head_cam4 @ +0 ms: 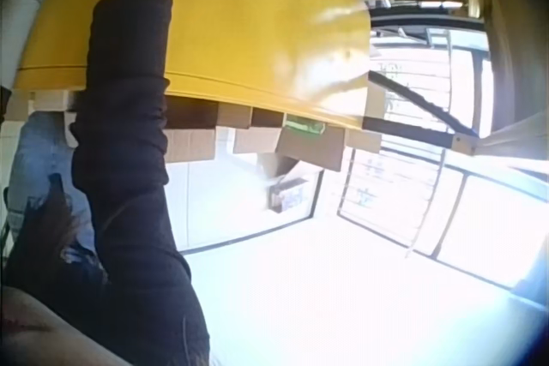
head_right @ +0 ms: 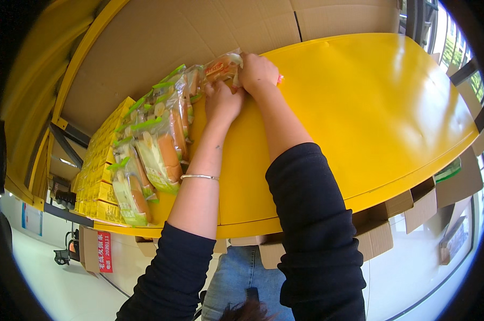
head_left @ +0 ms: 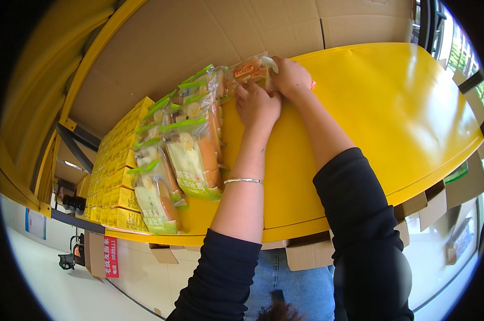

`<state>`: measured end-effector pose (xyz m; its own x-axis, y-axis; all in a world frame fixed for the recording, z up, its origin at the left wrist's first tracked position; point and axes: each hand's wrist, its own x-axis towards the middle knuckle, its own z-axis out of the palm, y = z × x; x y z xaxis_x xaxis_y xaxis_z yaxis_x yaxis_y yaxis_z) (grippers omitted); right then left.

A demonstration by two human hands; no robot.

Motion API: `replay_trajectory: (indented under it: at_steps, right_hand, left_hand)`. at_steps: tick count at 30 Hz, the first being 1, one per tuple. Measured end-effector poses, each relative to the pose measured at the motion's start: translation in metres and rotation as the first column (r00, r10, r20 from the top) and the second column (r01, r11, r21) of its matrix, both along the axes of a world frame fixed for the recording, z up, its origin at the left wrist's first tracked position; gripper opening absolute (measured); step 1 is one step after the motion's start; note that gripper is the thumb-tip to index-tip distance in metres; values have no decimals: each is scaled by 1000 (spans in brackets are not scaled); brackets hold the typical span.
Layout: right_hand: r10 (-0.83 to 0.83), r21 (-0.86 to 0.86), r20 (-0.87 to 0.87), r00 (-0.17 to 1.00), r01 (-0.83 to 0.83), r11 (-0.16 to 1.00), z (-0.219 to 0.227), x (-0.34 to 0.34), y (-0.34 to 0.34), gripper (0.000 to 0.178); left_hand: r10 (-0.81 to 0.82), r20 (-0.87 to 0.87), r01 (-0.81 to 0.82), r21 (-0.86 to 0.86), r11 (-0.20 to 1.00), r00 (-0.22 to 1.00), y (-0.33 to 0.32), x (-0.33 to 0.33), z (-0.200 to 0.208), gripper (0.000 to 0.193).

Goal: The person arranges packaged food items on a yellow shelf. They pick up individual packages from a lower area, place them on the shelf, and use a small white tool to press or smooth the packaging before stacking them in neat rows.

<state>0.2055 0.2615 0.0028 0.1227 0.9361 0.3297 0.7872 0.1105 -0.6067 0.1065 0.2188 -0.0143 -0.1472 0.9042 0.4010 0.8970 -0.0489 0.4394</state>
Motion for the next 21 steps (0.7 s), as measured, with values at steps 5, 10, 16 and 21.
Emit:
replay_trajectory:
  at_steps: [5, 10, 16, 21]
  right_hand:
    - [-5, 55, -22, 1000, 6, 998, 1, -3, -5, 26]
    - [-95, 209, -76, 993, 109, 972, -11, 4, -4, 31]
    - [-44, 206, 17, 999, 40, 978, -12, 22, -41, 40]
    - [99, 193, 199, 975, -138, 971, -18, 51, -106, 39]
  left_hand:
    - [20, -54, -17, 52, 999, 998, 4, 0, -6, 56]
    - [11, -127, -8, 26, 1000, 992, -12, 14, 7, 48]
    - [-156, -385, 177, 18, 984, 909, -82, 33, 19, 31]
    - [-318, -256, 376, 224, 899, 913, -229, 45, -2, 39]
